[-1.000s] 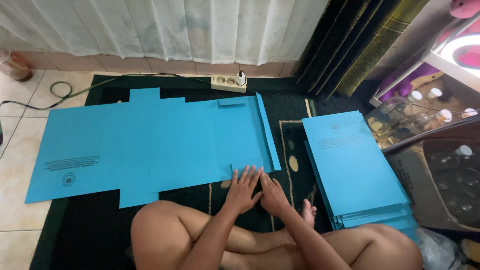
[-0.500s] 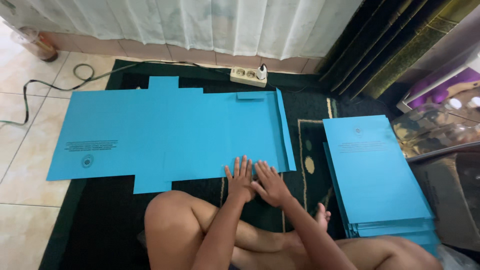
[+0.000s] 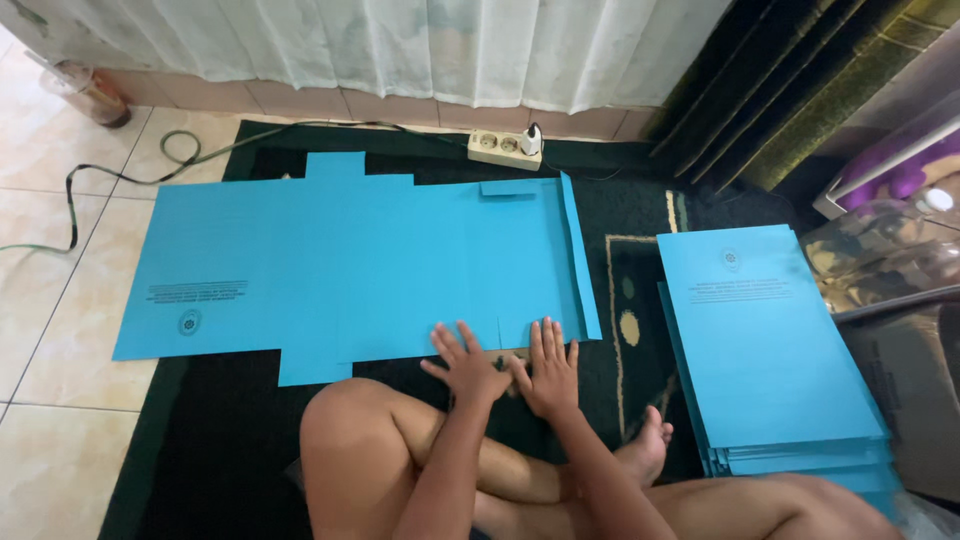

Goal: The person folds blue cardstock folders by hand. They pick up flat folders from a pile, fold them along the pre-scored lines, and place the finished folders into a separate stack.

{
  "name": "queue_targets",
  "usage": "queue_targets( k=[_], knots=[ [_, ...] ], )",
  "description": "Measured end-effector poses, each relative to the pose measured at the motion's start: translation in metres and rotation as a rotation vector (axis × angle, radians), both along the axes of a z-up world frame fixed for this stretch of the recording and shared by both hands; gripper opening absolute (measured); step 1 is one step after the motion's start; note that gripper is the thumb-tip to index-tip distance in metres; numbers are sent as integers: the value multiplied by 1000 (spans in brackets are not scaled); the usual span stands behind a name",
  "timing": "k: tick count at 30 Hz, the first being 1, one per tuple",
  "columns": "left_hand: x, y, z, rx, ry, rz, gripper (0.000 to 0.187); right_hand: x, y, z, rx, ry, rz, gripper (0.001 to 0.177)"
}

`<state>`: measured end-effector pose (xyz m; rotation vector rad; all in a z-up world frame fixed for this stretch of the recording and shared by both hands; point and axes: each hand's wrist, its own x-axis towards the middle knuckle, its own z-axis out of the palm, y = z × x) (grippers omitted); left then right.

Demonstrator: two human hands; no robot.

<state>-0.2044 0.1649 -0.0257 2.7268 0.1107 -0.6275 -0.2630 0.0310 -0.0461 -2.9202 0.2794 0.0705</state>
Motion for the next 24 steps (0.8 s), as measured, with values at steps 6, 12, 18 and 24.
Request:
queue_targets(
  k=[6, 12, 18, 24],
  knots=[
    [36, 34, 4, -121, 32, 577, 120, 8, -13, 0, 432, 93, -82, 66],
    [42, 63, -14, -658, -345, 1152, 119, 8, -58, -20, 163, -733, -321, 13],
    [46, 69, -58, -660, -348, 1207, 125, -9, -54, -16, -101, -537, -272, 45],
    [55, 68, -89, -1216, -154, 1425, 37, -10, -53, -17, -133, -523, -261, 46]
  ],
)
